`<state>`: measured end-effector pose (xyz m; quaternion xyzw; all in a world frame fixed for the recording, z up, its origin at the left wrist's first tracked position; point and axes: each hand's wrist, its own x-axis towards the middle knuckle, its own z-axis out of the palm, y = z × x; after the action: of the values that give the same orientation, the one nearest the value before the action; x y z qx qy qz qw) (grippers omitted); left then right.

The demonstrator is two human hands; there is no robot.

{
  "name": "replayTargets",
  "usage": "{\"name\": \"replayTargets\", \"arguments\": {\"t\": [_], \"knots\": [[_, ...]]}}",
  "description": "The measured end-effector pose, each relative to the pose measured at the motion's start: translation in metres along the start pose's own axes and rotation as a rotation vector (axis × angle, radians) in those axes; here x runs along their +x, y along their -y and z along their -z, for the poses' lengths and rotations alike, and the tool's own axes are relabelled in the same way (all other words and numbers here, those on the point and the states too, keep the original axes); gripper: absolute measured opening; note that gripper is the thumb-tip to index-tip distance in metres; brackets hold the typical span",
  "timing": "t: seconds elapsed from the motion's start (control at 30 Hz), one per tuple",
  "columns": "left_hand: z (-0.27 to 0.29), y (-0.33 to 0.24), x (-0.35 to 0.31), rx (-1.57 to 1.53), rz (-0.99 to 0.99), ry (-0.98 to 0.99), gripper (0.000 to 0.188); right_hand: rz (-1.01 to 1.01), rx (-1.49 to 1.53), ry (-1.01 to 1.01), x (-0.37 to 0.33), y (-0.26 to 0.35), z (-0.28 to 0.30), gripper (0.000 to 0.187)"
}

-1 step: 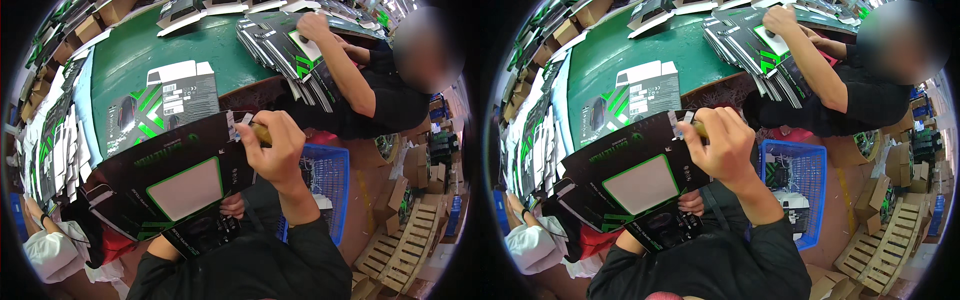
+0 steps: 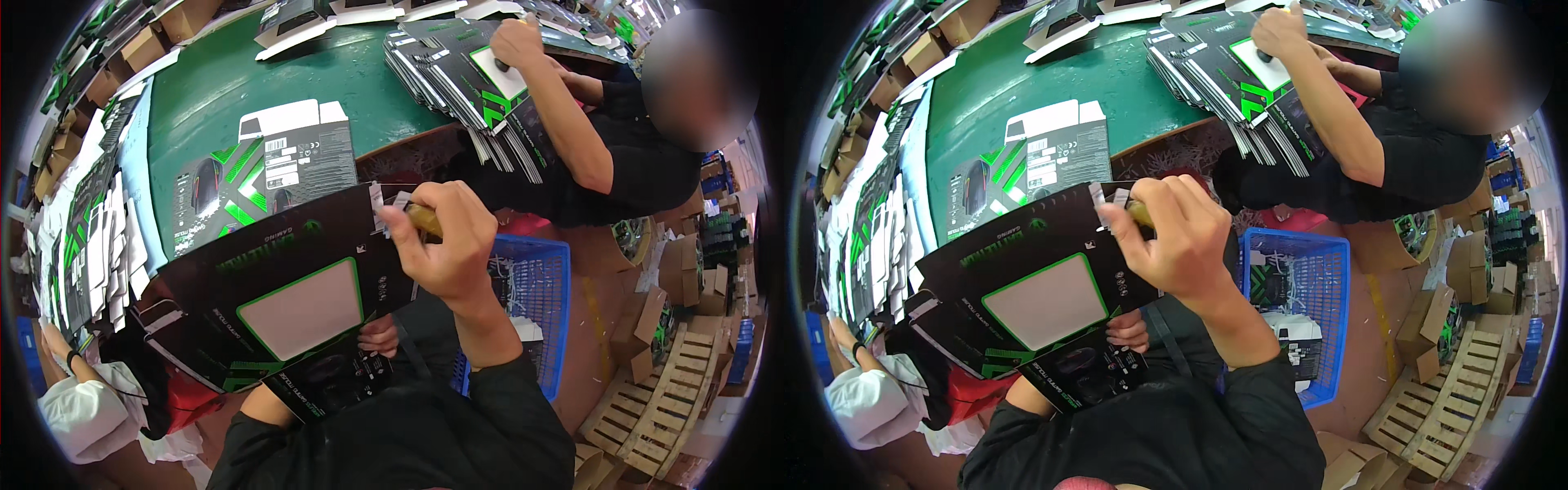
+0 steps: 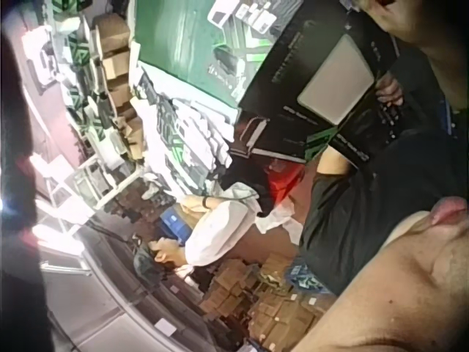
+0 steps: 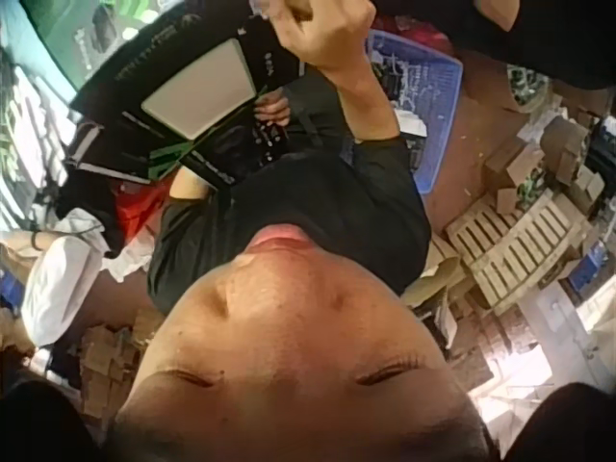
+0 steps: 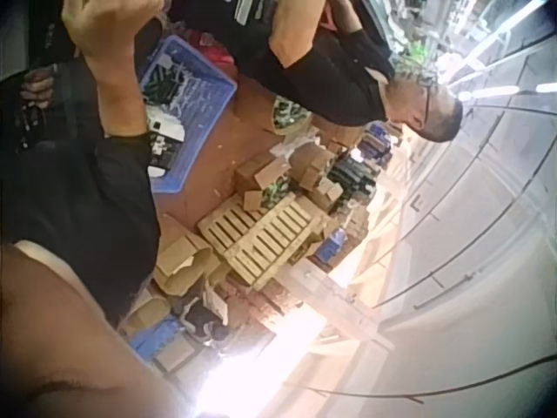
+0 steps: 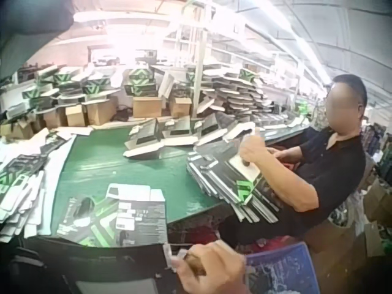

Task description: The person assembles cardboard packaging boxes by picking up flat box templates from the workbench and folding their tabs and panels into shape by hand.

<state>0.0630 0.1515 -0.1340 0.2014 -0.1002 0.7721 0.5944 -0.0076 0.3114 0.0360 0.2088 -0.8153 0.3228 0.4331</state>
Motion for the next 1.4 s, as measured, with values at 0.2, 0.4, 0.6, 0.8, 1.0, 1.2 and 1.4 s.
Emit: {"name": "replayTargets", "arguments": {"t": [0.2, 0.4, 0.6, 0.8, 1.0, 1.2, 1.4], "knots": [[0.018, 0.019, 0.007, -0.145, -0.135, 0.184, 0.033, 0.270, -0.023, 0.008, 0.003, 0.002, 0.004, 0.032], [0.032, 0.031, 0.009, -0.242, -0.251, 0.340, 0.026, 0.287, 0.052, -0.015, -0.017, 0.009, 0.017, 0.027], [0.035, 0.029, 0.012, -0.238, -0.235, 0.374, 0.013, -0.074, -0.003, -0.028, -0.033, -0.017, 0.015, 0.019], [0.054, 0.039, 0.021, -0.269, -0.276, 0.569, 0.010, -0.176, -0.041, 0.010, -0.042, -0.019, 0.007, 0.018], [0.041, 0.040, 0.010, -0.254, -0.239, 0.383, 0.016, -0.205, -0.030, 0.024, -0.047, -0.017, 0.008, 0.020], [0.044, 0.041, 0.011, -0.249, -0.253, 0.476, 0.018, -0.173, -0.026, 0.045, -0.048, -0.020, 0.011, 0.022], [0.047, 0.038, 0.015, -0.223, -0.248, 0.520, 0.015, 0.255, -0.174, 0.115, -0.036, -0.013, 0.018, 0.035]]}}
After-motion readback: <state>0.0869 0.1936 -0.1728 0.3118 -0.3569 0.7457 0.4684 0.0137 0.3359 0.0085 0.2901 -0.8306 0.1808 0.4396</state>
